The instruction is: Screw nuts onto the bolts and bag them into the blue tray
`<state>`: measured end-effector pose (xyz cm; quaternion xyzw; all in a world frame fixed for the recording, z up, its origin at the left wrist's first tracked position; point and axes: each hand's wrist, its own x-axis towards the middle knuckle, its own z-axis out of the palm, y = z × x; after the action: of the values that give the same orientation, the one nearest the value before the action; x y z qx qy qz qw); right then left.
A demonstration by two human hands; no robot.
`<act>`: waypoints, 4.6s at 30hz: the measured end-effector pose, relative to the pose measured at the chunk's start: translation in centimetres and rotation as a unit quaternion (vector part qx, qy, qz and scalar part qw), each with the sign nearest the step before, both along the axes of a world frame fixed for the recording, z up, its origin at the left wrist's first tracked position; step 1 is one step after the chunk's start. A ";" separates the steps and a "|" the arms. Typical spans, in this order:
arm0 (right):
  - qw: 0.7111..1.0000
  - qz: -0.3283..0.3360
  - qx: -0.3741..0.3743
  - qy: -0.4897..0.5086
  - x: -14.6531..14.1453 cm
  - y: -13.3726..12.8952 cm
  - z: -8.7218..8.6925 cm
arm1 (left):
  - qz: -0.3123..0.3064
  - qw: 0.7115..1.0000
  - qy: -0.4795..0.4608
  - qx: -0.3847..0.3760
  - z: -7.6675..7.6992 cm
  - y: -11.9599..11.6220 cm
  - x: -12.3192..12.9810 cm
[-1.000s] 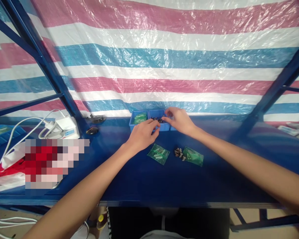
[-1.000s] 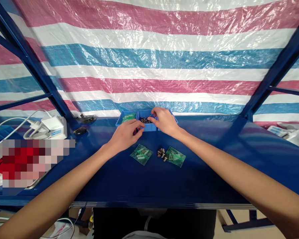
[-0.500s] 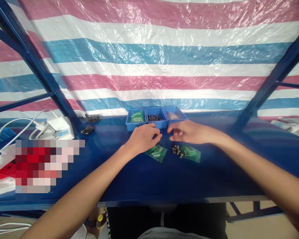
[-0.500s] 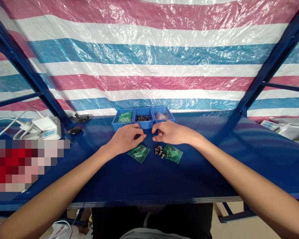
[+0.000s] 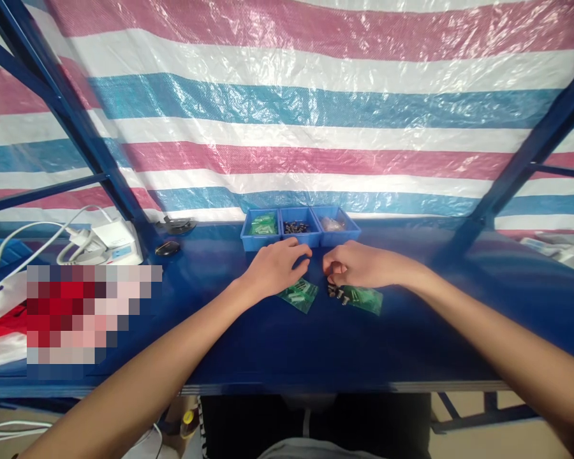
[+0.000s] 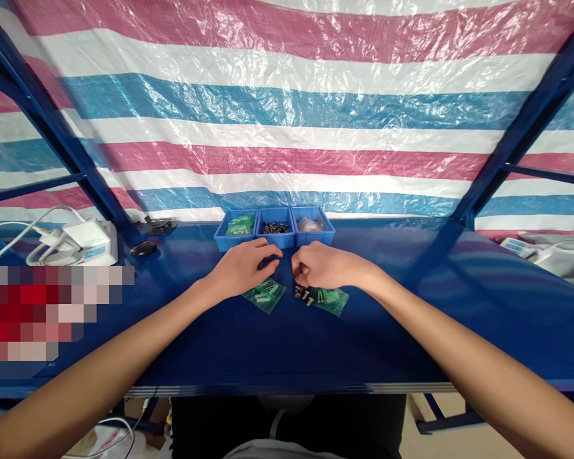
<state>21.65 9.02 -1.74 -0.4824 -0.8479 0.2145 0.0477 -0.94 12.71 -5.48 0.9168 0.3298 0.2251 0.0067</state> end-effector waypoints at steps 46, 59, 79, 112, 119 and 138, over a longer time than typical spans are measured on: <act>0.915 -0.141 0.026 0.376 -2.0 1.4 -2.6 | 0.018 0.999 -0.052 0.001 -0.2 0.0 0.3; 0.912 -0.137 0.007 0.388 -1.9 1.6 -2.6 | 0.006 0.995 -0.099 -0.019 -0.1 0.3 0.2; 0.924 -0.098 0.084 0.360 -2.1 0.9 -2.6 | 0.011 0.992 -0.122 -0.005 0.0 -0.1 0.5; 0.906 -0.101 0.049 0.409 -2.2 1.0 -2.6 | -0.022 0.984 -0.144 -0.098 -0.1 0.2 0.3; 0.917 -0.099 0.029 0.386 -2.0 1.5 -3.0 | -0.018 0.988 -0.139 -0.068 -0.3 0.4 0.2; 0.905 -0.092 -0.031 0.413 -2.5 1.2 -2.7 | -0.075 0.974 -0.209 -0.035 0.2 0.7 0.1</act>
<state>19.20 10.21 -4.46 -0.4278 -0.6967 0.4159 0.3983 -0.88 13.43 -5.25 0.8709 0.2589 0.3988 0.1240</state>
